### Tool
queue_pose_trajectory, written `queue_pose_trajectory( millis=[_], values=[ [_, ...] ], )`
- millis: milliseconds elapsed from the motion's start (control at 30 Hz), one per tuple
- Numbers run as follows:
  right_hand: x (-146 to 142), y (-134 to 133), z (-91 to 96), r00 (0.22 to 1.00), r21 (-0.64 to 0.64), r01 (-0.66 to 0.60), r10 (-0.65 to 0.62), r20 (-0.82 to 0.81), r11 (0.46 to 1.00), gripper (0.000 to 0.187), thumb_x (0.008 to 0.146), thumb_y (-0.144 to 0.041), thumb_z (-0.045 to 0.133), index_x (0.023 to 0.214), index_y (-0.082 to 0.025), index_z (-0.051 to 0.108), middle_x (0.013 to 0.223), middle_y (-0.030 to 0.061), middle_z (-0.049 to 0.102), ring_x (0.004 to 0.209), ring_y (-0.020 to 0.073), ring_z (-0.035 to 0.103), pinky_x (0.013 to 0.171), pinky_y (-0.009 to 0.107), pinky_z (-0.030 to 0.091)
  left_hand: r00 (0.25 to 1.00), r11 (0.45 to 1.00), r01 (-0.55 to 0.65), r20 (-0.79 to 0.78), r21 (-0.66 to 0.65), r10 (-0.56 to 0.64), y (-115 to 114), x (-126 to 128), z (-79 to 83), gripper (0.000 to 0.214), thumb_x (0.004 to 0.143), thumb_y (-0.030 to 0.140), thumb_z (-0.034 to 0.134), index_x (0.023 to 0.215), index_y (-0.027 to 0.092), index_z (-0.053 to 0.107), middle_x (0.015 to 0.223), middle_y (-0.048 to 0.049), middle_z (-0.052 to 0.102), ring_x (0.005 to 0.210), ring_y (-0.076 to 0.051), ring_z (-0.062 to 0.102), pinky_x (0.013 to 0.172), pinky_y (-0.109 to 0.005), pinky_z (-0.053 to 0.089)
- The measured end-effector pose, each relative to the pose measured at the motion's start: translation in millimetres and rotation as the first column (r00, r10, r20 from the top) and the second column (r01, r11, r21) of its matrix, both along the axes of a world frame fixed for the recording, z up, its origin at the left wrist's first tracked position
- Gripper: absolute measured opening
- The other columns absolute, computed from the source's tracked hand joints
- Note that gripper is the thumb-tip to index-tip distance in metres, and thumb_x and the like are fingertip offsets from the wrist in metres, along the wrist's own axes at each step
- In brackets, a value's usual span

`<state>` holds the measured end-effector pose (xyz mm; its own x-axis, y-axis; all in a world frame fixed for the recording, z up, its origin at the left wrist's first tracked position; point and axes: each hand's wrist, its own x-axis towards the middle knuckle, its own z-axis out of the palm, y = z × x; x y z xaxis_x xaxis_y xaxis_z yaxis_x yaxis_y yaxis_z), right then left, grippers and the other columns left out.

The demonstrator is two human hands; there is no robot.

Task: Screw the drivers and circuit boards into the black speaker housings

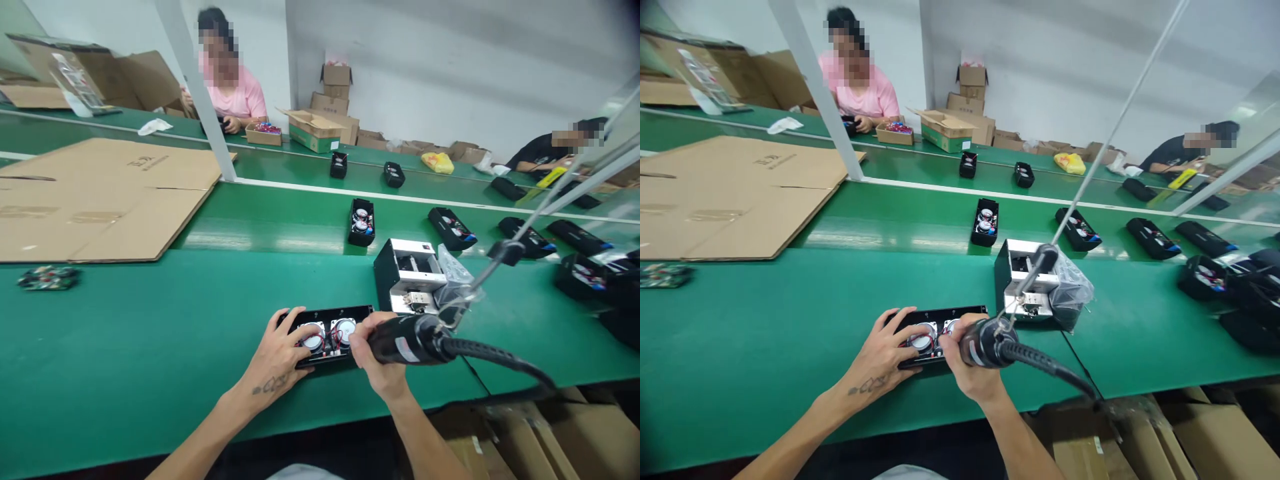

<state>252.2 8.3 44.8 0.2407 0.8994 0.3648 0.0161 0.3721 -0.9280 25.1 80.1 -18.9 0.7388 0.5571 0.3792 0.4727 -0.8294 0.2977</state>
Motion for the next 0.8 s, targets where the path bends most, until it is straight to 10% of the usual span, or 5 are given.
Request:
queue_pose_trajectory(
  millis=[133,267,400,633,800],
  values=[
    [30.0,8.8,30.0,0.993,0.173,0.042,-0.021,-0.119,0.984,0.036,0.096,-0.035,0.079,0.124,-0.028,0.057,0.059,-0.0111,0.054,0.046,0.0116,0.048,0.048,0.027,0.041,0.999,1.0,0.017,0.036,-0.001,-0.017,5.0,0.3,-2.8,0.024,0.075,0.036,0.1,0.081,0.026,0.079,0.132,0.0,0.077,0.147,-0.041,0.048,0.125,-0.062,0.028],
    [95.5,28.8,54.9,0.843,0.183,0.538,-0.522,-0.131,0.823,0.038,0.088,-0.036,0.086,0.112,-0.023,0.06,0.057,-0.0114,0.057,0.044,0.0115,0.05,0.054,0.029,0.047,0.999,1.0,0.014,0.035,0.002,-0.014,7.2,0.6,-4.1,0.027,0.074,0.039,0.101,0.077,0.025,0.078,0.13,0.0006,0.077,0.146,-0.04,0.05,0.125,-0.061,0.027],
    [137.9,48.9,51.1,0.732,0.167,0.67,-0.681,0.013,0.723,0.04,0.083,-0.043,0.089,0.098,-0.022,0.058,0.057,-0.0104,0.061,0.044,0.0124,0.054,0.058,0.032,0.05,1.0,1.0,0.011,0.025,-0.004,-0.011,6.8,0.7,-2.3,0.026,0.075,0.043,0.1,0.079,0.026,0.08,0.13,0.001,0.077,0.147,-0.039,0.049,0.126,-0.06,0.025],
    [94.2,27.1,40.7,0.976,-0.124,0.217,-0.217,0.017,0.968,0.032,0.086,-0.033,0.089,0.104,-0.022,0.065,0.054,-0.0109,0.054,0.04,0.0113,0.048,0.045,0.027,0.041,1.0,1.0,0.003,-0.002,-0.013,-0.003,4.9,1.3,1.9,0.029,0.074,0.049,0.1,0.08,0.027,0.081,0.13,-0.0004,0.077,0.147,-0.04,0.049,0.125,-0.061,0.026],
    [9.8,7.4,43.5,0.953,0.044,-0.144,0.151,-0.263,0.989,0.022,0.099,-0.027,0.074,0.117,-0.03,0.062,0.061,-0.0113,0.053,0.04,0.0086,0.045,0.042,0.023,0.04,0.999,0.999,0.005,-0.037,-0.041,-0.007,1.5,1.7,4.9,0.027,0.079,0.049,0.097,0.083,0.027,0.083,0.132,-0.0017,0.077,0.147,-0.043,0.049,0.123,-0.065,0.028]
  ],
)
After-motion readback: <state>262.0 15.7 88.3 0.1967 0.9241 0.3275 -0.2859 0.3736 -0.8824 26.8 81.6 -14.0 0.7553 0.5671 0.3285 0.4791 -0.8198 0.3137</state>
